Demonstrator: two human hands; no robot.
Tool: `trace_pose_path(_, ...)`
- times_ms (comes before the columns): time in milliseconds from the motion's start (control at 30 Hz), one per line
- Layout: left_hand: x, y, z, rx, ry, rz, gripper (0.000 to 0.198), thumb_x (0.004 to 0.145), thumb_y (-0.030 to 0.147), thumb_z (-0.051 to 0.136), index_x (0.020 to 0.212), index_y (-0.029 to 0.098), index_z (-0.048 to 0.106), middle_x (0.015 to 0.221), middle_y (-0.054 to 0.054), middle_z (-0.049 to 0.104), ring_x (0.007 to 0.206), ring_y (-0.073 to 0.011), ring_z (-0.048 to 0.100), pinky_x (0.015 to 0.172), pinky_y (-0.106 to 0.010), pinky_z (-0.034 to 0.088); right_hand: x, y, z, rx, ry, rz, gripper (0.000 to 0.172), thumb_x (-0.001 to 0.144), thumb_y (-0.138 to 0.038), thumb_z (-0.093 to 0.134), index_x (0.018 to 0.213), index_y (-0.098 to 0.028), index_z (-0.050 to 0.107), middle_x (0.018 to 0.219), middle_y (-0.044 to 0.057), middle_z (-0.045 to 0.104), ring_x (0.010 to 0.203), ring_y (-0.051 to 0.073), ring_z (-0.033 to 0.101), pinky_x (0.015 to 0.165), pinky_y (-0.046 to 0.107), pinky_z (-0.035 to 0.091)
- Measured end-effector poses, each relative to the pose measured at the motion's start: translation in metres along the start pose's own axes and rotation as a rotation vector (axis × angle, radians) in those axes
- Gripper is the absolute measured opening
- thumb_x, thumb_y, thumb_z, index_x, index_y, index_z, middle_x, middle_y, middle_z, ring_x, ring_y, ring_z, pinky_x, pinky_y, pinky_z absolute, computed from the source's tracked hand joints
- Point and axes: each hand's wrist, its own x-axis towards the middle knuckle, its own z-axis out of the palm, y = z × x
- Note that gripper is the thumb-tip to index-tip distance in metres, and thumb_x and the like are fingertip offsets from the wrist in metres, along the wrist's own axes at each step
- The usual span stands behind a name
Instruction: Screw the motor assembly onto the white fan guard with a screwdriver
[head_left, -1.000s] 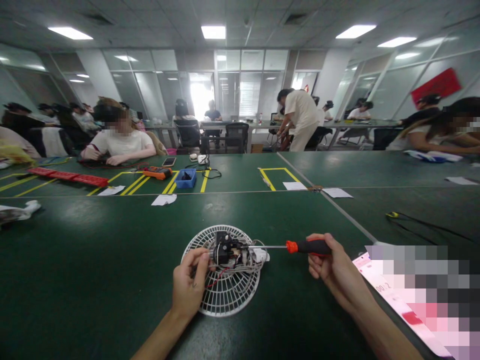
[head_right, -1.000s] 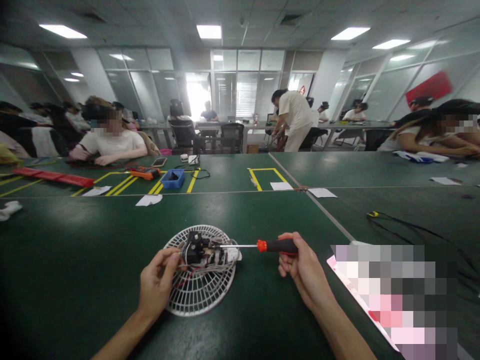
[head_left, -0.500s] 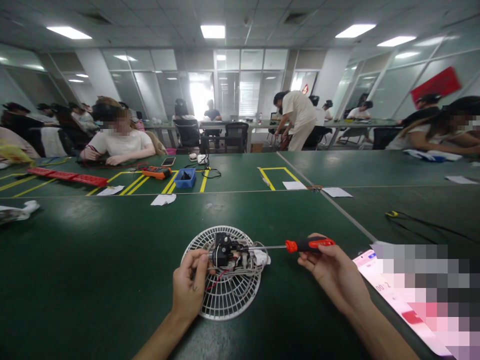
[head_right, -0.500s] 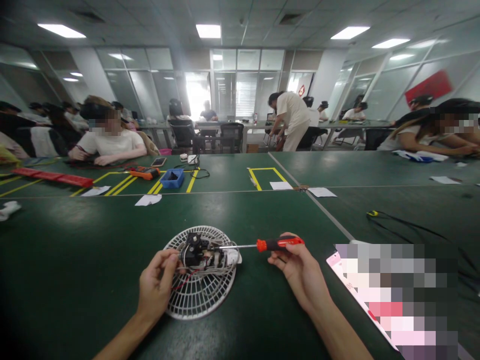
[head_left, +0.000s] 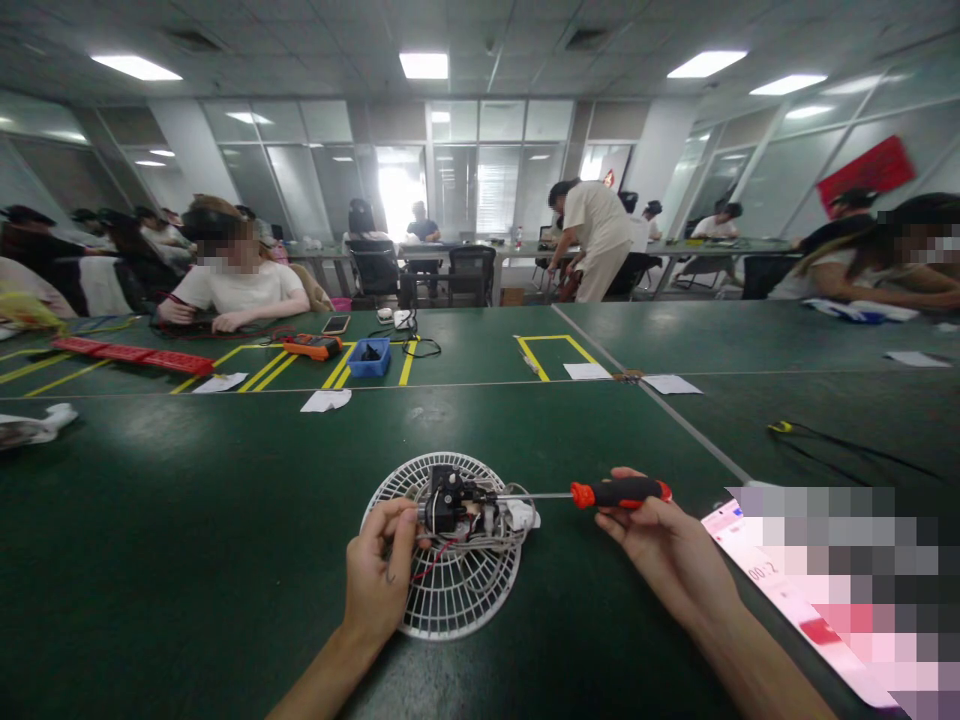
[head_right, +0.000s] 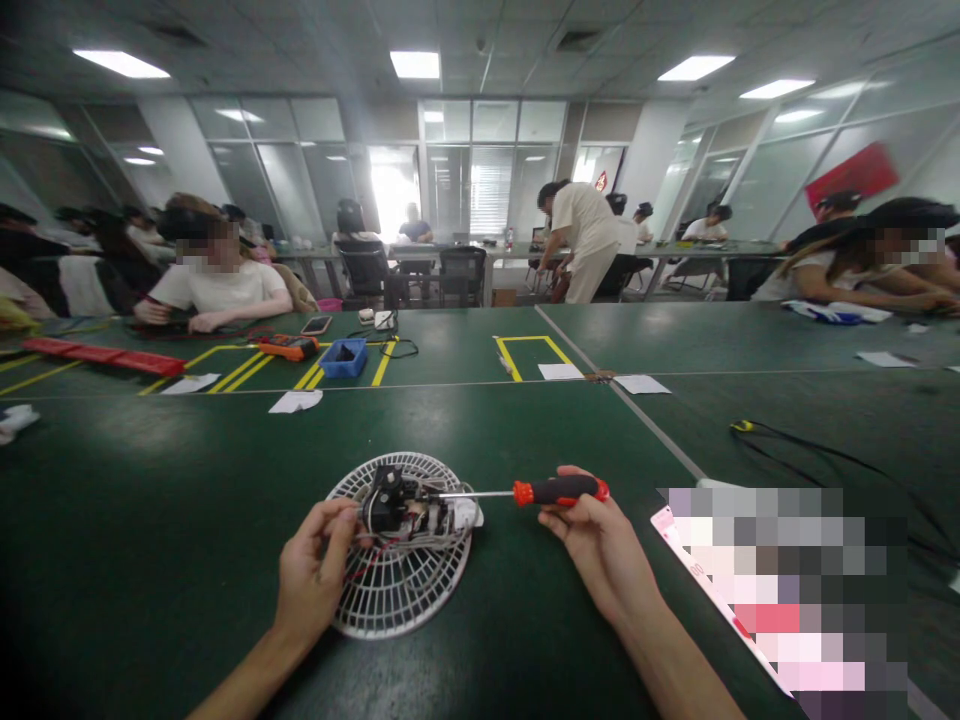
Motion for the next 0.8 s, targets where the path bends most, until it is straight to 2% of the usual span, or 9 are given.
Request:
trace_pose_path(200, 0.000, -0.001, 0.000, 0.014, 0.012, -0.016, 0.036, 0.091, 0.054, 0.062, 0.092, 0.018, 0.067, 0.064, -0.001, 0.073, 0.056, -0.0181, 0.073, 0.052, -0.024, 0.059, 0.000, 0.003, -0.002, 0.019, -0.024, -0.020, 0.046, 0.056, -0.008, 0.072, 0.100, -0.024, 0.074, 0.088, 0.004, 0.077, 0.083, 0.023, 0.072, 0.074, 0.035, 0.063)
trace_pose_path(333, 0.000, -0.001, 0.000, 0.009, 0.014, -0.015, 0.036, 0.091, 0.054, 0.062, 0.090, 0.019, 0.067, 0.064, -0.001, 0.072, 0.056, -0.0177, 0.073, 0.052, -0.024, 0.059, -0.003, 0.000, 0.004, 0.069, -0.047, 0.016, 0.029, 0.069, -0.029, 0.084, 0.095, -0.022, 0.076, 0.086, 0.006, 0.078, 0.079, 0.024, 0.073, 0.074, 0.036, 0.064)
trace_pose_path(467, 0.000, -0.002, 0.000, 0.009, 0.014, -0.009, 0.035, 0.092, 0.053, 0.062, 0.091, 0.018, 0.067, 0.064, -0.001, 0.072, 0.055, -0.0174, 0.072, 0.053, -0.024, 0.059, -0.002, -0.002, 0.010, 0.066, 0.007, 0.040, 0.027, 0.076, -0.048, 0.083, 0.083, -0.023, 0.076, 0.080, 0.006, 0.077, 0.075, 0.023, 0.073, 0.066, 0.033, 0.064)
trace_pose_path(633, -0.001, -0.005, -0.001, 0.007, 0.009, -0.008, 0.032, 0.094, 0.050, 0.060, 0.094, 0.018, 0.067, 0.066, -0.001, 0.072, 0.058, -0.0171, 0.073, 0.056, -0.024, 0.059, 0.001, -0.004, 0.008, 0.025, 0.000, 0.102, 0.018, 0.082, -0.038, 0.076, 0.081, -0.021, 0.077, 0.070, 0.005, 0.072, 0.056, 0.017, 0.064, 0.054, 0.029, 0.060)
trace_pose_path(800, -0.001, -0.007, -0.001, 0.008, -0.001, 0.002, 0.029, 0.096, 0.046, 0.059, 0.095, 0.018, 0.066, 0.067, 0.000, 0.072, 0.059, -0.0160, 0.073, 0.056, -0.022, 0.058, 0.000, -0.005, 0.002, 0.068, -0.002, 0.067, 0.014, 0.072, -0.026, 0.071, 0.081, -0.019, 0.079, 0.078, 0.007, 0.076, 0.065, 0.020, 0.069, 0.063, 0.031, 0.063)
